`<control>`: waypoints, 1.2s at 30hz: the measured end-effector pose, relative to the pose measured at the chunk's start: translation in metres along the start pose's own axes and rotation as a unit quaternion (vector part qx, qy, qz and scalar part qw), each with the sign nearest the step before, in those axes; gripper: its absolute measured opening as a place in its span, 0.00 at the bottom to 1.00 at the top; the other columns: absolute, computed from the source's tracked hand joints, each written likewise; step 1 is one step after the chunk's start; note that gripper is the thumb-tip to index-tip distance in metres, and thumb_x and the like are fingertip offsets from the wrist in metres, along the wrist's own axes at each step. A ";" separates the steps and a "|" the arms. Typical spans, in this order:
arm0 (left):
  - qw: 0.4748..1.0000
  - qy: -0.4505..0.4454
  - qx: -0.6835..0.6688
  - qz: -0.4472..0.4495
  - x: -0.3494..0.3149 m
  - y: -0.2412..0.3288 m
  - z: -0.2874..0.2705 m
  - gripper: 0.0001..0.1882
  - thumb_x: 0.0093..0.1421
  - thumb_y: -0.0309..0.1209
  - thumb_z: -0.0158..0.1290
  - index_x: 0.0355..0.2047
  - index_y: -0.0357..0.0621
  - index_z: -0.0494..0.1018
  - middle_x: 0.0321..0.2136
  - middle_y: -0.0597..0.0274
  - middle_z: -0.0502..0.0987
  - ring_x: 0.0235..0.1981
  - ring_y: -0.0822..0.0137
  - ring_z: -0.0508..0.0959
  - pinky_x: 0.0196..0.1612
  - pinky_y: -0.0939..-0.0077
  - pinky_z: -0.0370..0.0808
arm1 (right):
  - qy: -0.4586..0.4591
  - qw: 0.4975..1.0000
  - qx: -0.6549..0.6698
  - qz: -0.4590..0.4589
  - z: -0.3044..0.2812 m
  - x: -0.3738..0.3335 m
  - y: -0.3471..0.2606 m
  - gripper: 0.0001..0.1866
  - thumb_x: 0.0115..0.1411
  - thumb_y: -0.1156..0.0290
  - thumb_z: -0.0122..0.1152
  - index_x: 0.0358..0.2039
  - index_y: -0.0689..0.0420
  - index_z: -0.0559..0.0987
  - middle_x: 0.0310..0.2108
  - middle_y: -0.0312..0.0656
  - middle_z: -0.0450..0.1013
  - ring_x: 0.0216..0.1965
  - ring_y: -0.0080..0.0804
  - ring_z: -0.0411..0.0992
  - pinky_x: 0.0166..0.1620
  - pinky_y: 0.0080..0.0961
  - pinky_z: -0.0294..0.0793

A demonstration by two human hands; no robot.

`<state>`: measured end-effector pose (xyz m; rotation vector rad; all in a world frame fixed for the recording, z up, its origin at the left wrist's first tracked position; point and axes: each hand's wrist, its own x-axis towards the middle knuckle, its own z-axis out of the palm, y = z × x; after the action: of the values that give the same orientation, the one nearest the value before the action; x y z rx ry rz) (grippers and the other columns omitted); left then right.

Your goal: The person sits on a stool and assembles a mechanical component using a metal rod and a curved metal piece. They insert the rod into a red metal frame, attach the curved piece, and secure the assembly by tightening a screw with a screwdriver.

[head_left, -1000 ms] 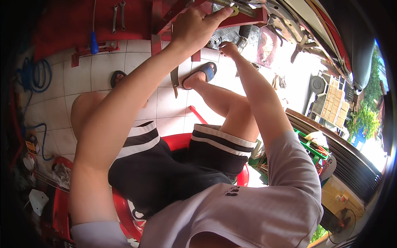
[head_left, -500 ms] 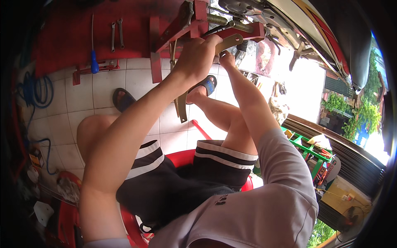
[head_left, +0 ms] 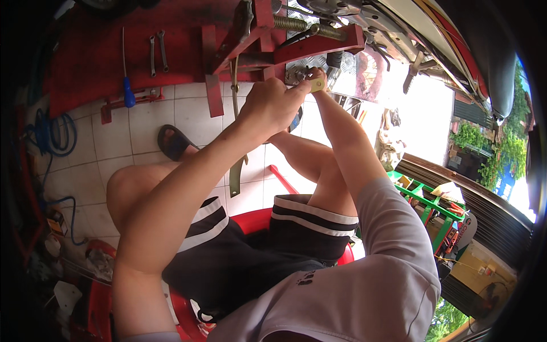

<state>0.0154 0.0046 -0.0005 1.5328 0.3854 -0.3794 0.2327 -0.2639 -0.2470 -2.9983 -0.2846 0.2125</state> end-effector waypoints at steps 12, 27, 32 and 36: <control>0.999 0.000 0.035 -0.002 -0.005 0.006 0.002 0.34 0.60 0.53 0.45 0.09 0.34 0.66 0.08 0.57 0.65 0.13 0.67 0.66 0.22 0.65 0.64 | 0.001 0.997 0.035 0.065 -0.008 -0.002 -0.007 0.08 0.47 0.68 0.62 0.30 0.50 0.83 0.33 0.48 0.78 0.39 0.46 0.76 0.43 0.39 0.75; 0.954 0.010 0.299 0.003 -0.007 -0.009 0.003 0.27 0.59 0.47 0.49 0.25 0.28 0.75 0.24 0.37 0.77 0.29 0.44 0.80 0.34 0.58 0.79 | 0.052 0.993 0.078 0.075 -0.013 0.008 0.015 0.12 0.49 0.60 0.64 0.30 0.54 0.84 0.30 0.46 0.78 0.37 0.45 0.77 0.45 0.35 0.73; 0.946 0.032 0.319 0.051 -0.005 -0.022 0.008 0.31 0.61 0.48 0.48 0.20 0.24 0.73 0.17 0.33 0.73 0.26 0.39 0.78 0.32 0.54 0.76 | -0.072 0.989 0.119 0.055 -0.014 0.015 0.009 0.12 0.46 0.60 0.66 0.29 0.53 0.84 0.28 0.47 0.79 0.34 0.41 0.78 0.44 0.33 0.75; 0.943 0.012 0.325 0.067 -0.002 -0.027 0.010 0.30 0.60 0.47 0.48 0.19 0.25 0.73 0.16 0.33 0.72 0.26 0.39 0.78 0.32 0.54 0.76 | -0.025 0.997 0.071 0.025 -0.011 0.007 0.014 0.10 0.46 0.63 0.67 0.29 0.52 0.84 0.21 0.43 0.77 0.26 0.33 0.77 0.39 0.28 0.77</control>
<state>0.0010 -0.0055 -0.0237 2.1973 0.1732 -0.4019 0.2435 -0.2770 -0.2387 -2.8639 -0.1910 0.3007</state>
